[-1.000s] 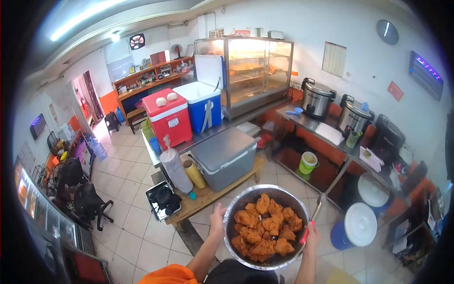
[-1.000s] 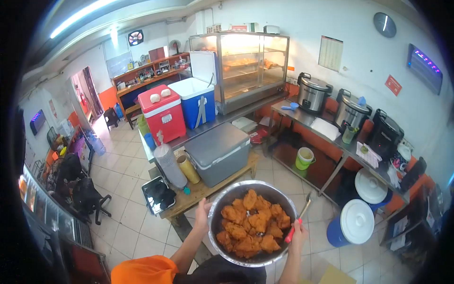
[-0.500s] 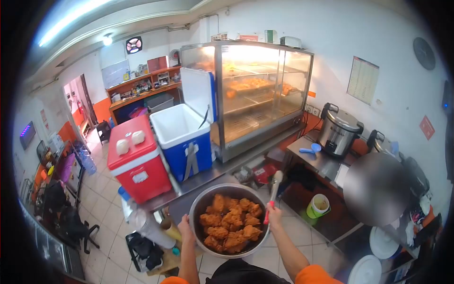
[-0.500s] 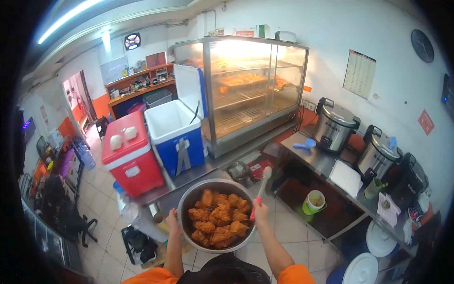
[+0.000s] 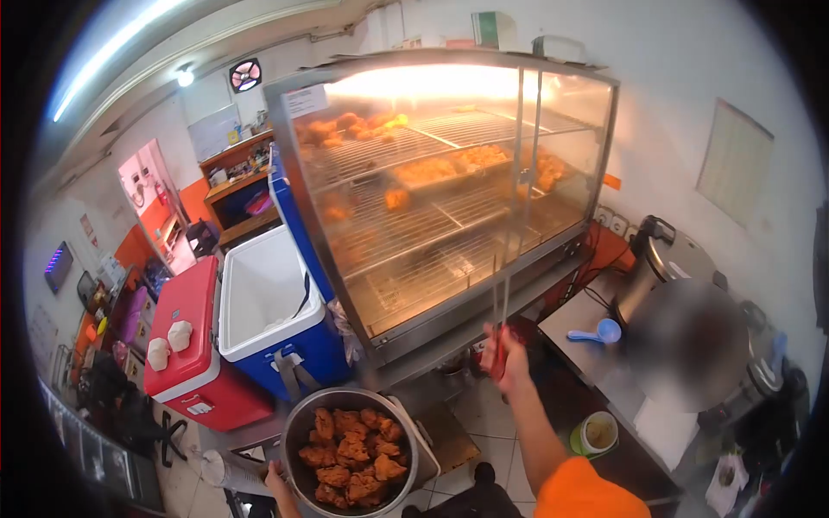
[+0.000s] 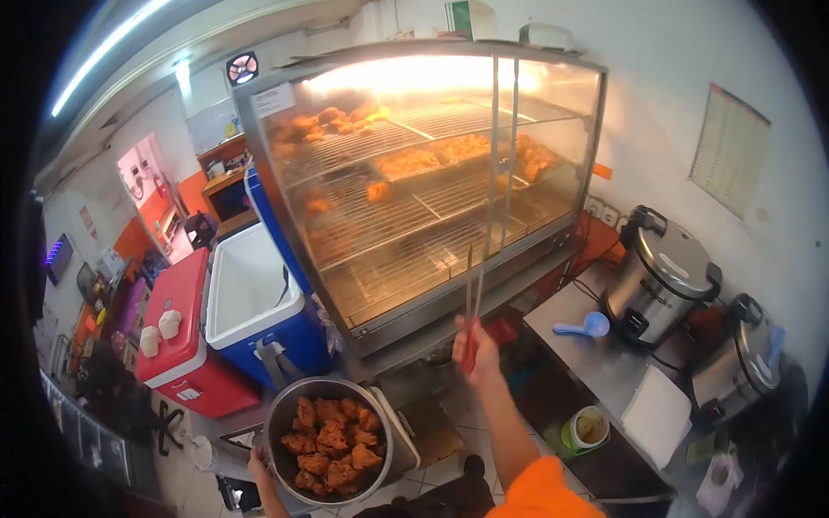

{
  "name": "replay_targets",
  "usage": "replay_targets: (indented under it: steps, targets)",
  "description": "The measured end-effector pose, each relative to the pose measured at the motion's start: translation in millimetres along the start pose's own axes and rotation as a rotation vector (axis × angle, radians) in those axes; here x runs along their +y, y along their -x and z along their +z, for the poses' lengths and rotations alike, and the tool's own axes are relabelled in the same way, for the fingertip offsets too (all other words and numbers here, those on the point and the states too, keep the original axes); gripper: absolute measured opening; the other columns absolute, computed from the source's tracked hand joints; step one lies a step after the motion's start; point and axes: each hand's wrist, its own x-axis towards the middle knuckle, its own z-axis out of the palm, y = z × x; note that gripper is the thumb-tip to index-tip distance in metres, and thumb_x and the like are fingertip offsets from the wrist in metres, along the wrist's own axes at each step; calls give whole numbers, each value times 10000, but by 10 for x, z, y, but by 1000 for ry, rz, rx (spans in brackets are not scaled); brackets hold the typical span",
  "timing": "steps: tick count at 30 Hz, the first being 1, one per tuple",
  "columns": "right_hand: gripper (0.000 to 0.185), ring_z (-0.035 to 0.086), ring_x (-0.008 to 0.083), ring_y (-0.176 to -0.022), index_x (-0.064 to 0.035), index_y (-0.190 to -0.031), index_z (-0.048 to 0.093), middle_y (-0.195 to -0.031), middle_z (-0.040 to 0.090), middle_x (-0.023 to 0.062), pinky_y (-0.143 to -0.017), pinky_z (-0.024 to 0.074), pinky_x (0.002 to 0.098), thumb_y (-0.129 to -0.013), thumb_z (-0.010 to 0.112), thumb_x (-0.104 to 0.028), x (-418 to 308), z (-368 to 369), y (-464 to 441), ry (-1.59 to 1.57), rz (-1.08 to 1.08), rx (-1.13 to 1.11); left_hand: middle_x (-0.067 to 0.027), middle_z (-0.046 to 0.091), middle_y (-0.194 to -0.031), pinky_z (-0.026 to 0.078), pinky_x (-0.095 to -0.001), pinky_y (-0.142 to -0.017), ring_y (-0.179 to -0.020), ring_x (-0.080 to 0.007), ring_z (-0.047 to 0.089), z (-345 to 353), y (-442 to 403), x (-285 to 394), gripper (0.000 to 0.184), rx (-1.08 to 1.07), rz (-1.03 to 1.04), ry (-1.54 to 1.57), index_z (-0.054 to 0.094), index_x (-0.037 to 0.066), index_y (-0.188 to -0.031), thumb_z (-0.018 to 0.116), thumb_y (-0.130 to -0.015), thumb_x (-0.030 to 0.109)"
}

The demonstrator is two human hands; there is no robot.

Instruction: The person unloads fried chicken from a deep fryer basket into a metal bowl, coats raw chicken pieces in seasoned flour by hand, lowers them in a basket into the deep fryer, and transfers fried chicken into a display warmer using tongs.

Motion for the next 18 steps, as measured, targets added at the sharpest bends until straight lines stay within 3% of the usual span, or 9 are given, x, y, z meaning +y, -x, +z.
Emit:
replay_targets:
  steps: [1, 4, 7, 13, 18]
  targets:
    - [312, 453, 105, -519, -52, -1047, 483, -593, 430, -10, -463, 402, 265, -899, 403, -316, -244, 131, -228, 19, -32, 10, -101, 524, -1025, 392, -344, -791, -938, -227, 499, 6, 307, 191, 550, -41, -63, -32, 501, 0, -1107, 460, -830, 473]
    - [290, 429, 101, -473, -38, -1046, 471, -576, 410, -5, -418, 379, 252, -888, 433, -278, -740, 534, -610, 164, -124, 90, -81, 542, -973, 404, -345, -753, -887, -214, 507, -472, 457, -179, 554, 146, -169, -127, 525, 25, -1075, 429, -817, 506]
    - [267, 405, 101, -432, -24, -1039, 464, -578, 407, 4, -373, 350, 241, -873, 463, -233, -1014, 646, -884, 312, -199, 176, -102, 492, -1082, 395, -397, -815, -948, -255, 481, -840, 706, -660, 605, 191, -249, 115, 452, 33, -1157, 415, -815, 530]
    - [214, 351, 71, -379, -25, -986, 465, -581, 408, 4, -317, 299, 215, -863, 485, -199, -1245, 613, -961, 283, -142, 209, -116, 432, -1217, 394, -408, -898, -1084, -276, 435, 317, 2039, 278, 521, 45, -72, 323, 385, 26, -1238, 358, -883, 406]
    - [179, 330, 51, -370, -38, -950, 477, -570, 402, -4, -304, 273, 202, -864, 492, -194, -1396, 549, -974, 205, -151, 197, -117, 438, -1236, 387, -406, -937, -1122, -284, 424, 578, 2237, 450, 478, -123, 16, 277, 375, 33, -1258, 332, -907, 354]
